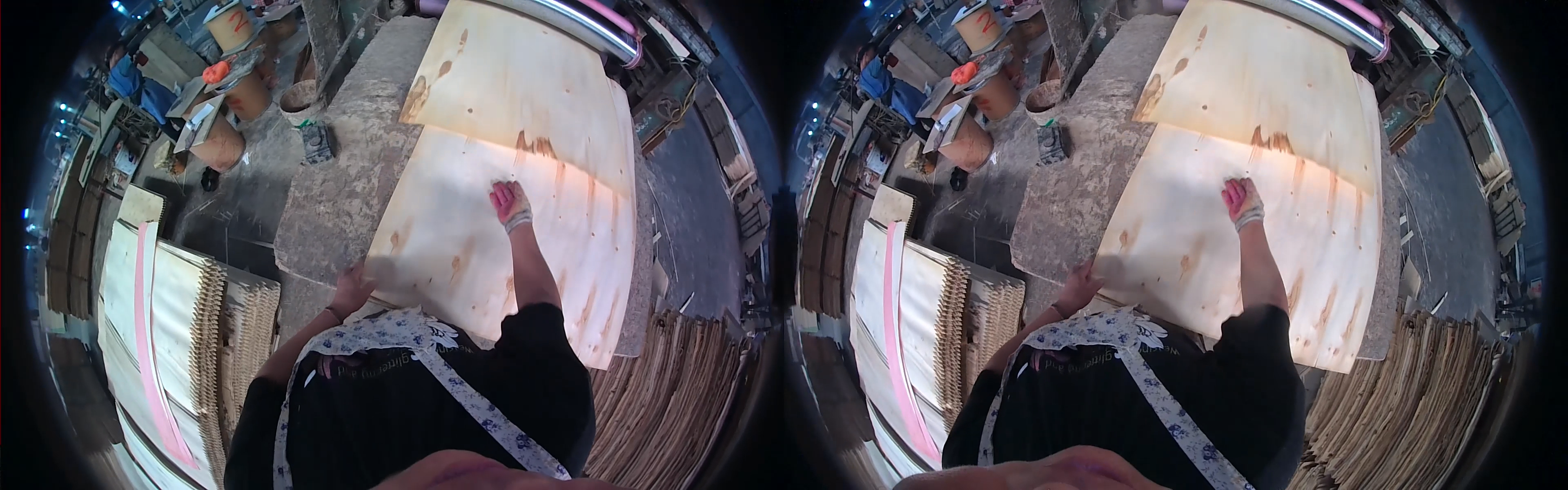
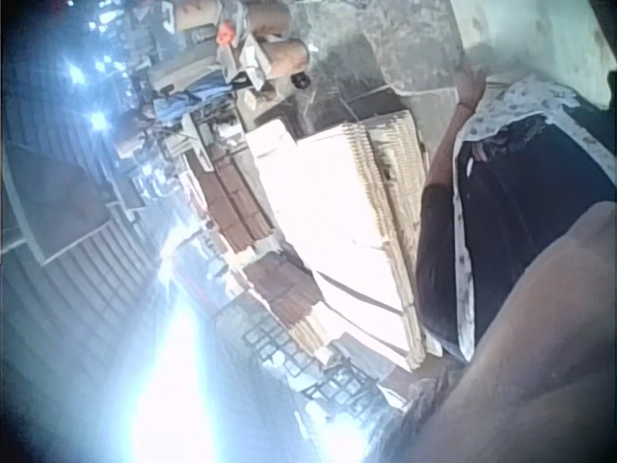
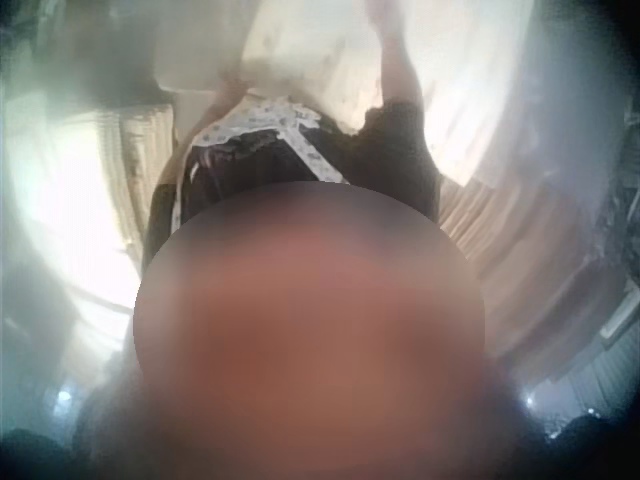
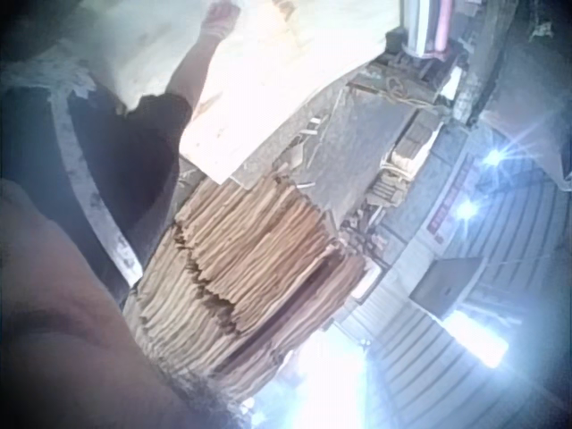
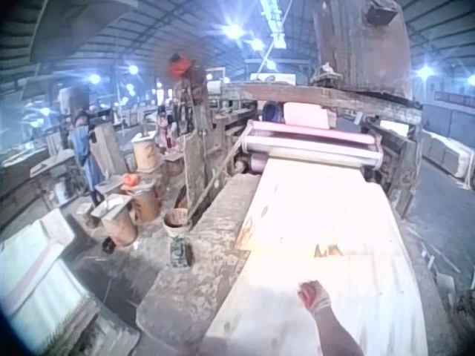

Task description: Feeding wood veneer sheets into a glue machine and stacking them into a larger pile for laminating.

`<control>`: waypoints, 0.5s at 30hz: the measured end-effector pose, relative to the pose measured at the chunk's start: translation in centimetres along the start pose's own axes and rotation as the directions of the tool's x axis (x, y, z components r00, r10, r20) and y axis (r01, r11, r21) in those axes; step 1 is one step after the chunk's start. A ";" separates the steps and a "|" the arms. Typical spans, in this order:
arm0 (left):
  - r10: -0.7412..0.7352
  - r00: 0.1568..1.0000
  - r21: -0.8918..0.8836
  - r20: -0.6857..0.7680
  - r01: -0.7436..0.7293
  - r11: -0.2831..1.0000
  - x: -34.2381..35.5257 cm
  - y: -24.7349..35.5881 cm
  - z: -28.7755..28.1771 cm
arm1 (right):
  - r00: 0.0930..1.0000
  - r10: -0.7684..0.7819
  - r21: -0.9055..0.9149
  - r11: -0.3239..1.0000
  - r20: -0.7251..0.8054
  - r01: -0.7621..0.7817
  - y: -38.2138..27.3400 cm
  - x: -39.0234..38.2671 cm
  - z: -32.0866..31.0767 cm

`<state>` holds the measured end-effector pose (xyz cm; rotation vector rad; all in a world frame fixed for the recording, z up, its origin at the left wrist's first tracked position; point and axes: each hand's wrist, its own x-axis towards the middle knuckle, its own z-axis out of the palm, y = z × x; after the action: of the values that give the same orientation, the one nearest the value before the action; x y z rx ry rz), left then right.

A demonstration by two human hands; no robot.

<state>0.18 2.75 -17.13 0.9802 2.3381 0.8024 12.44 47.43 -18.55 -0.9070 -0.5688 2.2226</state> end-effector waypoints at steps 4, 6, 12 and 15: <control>0.009 0.980 0.144 -0.198 0.020 0.989 0.5 0.7 0.9 | 0.987 0.143 -0.137 0.982 0.067 -0.133 3.7 -8.8 -3.7; 0.103 0.946 0.281 -0.308 -0.013 0.960 1.0 0.9 0.8 | 0.942 0.262 -0.281 0.939 0.209 -0.199 4.6 -14.2 -5.5; 0.028 0.998 -0.030 -0.065 -0.030 0.999 3.9 -0.1 -0.4 | 0.676 0.730 -0.307 0.670 0.105 -0.676 5.6 -28.0 -11.1; 0.014 0.996 -0.034 -0.090 -0.017 0.999 5.2 -0.7 -0.2 | 0.760 0.644 -0.297 0.745 0.085 -0.597 5.3 -31.8 -12.9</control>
<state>-3.57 6.14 -18.46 0.9674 2.3866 0.9078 36.93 22.94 -16.10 -1.1585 -0.7240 2.9178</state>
